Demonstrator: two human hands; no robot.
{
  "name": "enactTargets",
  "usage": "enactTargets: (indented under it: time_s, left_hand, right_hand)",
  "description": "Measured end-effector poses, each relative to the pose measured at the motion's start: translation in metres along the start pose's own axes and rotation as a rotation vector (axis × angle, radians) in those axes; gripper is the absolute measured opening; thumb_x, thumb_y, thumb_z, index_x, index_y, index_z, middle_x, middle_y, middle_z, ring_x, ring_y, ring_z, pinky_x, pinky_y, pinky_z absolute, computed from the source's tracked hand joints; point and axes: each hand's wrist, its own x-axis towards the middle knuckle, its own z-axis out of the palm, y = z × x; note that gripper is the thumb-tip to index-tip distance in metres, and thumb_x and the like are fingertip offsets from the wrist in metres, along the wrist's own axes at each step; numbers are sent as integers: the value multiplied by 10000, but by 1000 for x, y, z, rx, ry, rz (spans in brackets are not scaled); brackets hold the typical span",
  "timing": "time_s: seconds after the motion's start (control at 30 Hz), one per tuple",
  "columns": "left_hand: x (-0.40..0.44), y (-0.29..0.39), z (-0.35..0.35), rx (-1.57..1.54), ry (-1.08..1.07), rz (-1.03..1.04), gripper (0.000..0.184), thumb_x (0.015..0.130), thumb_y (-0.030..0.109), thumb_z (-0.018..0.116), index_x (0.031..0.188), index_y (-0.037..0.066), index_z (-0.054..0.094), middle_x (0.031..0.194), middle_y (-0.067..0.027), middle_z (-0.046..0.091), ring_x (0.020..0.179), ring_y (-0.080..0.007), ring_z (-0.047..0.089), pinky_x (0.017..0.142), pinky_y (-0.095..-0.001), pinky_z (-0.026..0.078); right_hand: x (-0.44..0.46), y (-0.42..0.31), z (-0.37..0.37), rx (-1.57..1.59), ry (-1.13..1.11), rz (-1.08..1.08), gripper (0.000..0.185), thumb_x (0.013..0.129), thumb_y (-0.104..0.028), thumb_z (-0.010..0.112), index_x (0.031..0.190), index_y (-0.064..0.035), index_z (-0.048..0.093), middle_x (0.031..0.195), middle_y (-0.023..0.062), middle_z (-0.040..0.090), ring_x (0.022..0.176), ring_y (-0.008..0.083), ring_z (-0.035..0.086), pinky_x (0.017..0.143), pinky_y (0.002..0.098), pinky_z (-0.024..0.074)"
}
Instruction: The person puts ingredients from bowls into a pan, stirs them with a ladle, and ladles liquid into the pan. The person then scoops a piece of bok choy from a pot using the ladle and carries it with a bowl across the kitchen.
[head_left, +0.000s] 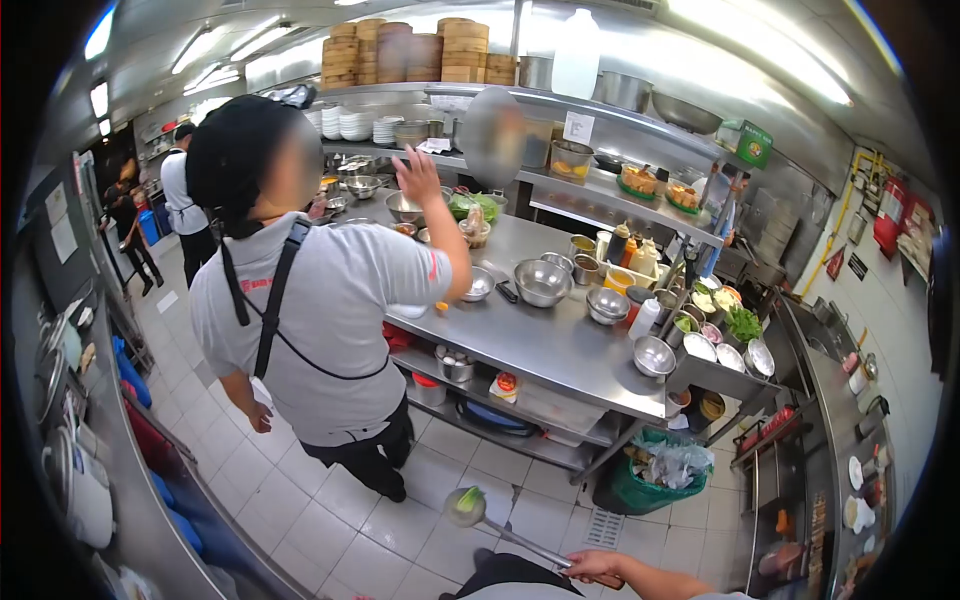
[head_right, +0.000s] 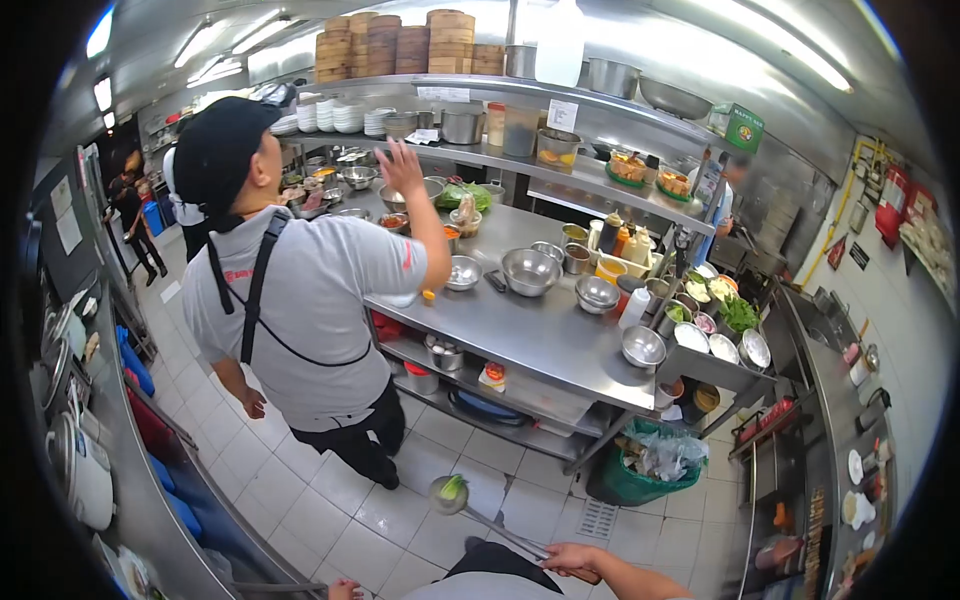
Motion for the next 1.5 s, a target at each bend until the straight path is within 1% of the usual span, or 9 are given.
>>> enactTargets:
  time_s: [0.07,0.13,0.23,0.57,0.73,0.8,1.0,1.1,1.5]
  left_hand:
    - [30,33,6,47,-146,22,468,836,424,542,1123,54,556,1006,-123,609,1006,-293,563,683,-479,489]
    - [63,94,36,-55,-72,0,164,807,92,610,928,38,512,789,-72,593,631,-178,612,486,-291,504]
    - [88,182,76,-70,-93,169,145,764,131,676,737,26,579,722,-61,599,569,-136,554,472,-267,438]
    - [138,403,99,60,-296,345,158,855,141,604,974,40,631,799,-15,629,692,-93,571,585,-233,456]
    - [185,465,108,54,-262,327,308,882,212,618,1148,67,566,941,-10,630,798,-119,597,650,-275,495]
    - [200,491,115,47,-254,329,289,883,193,603,1140,66,572,919,4,615,776,-103,580,638,-263,482]
    - [260,565,122,107,-265,396,256,884,187,591,1117,81,582,885,24,586,791,-80,544,655,-251,469]
    - [287,595,122,119,-302,428,288,887,199,596,1147,78,571,1039,-10,622,828,-91,567,668,-249,485]
    - [434,649,50,506,-542,372,242,893,174,577,1110,67,586,885,13,607,718,-78,546,638,-235,464]
  right_hand:
    - [13,3,3,74,54,21,178,887,-231,622,974,-97,542,672,-45,473,513,39,439,464,192,355]
    - [28,3,2,137,158,-14,195,871,-221,642,965,-82,542,671,-30,490,513,61,465,468,206,387]
    - [58,-6,-1,207,364,-16,176,858,-182,648,939,-64,546,681,0,529,527,86,509,474,230,431]
    - [161,-97,-37,440,392,-53,182,821,-113,659,915,-45,518,626,32,532,483,127,520,437,277,444]
    - [178,-117,-49,410,368,-18,167,822,-100,651,894,-52,509,629,28,524,485,127,520,435,276,445]
    - [184,-119,-49,397,360,32,256,833,-82,626,1058,-37,513,639,20,519,480,119,504,441,261,441]
    - [190,-128,-17,537,418,35,250,827,-58,628,1050,-35,518,618,19,520,455,121,488,428,261,435]
    - [197,-134,5,627,474,43,190,803,-48,647,937,-36,513,659,24,531,494,120,518,448,260,462]
    - [289,-203,148,994,739,-82,198,808,-51,630,965,-53,510,624,27,527,453,128,512,409,276,445]
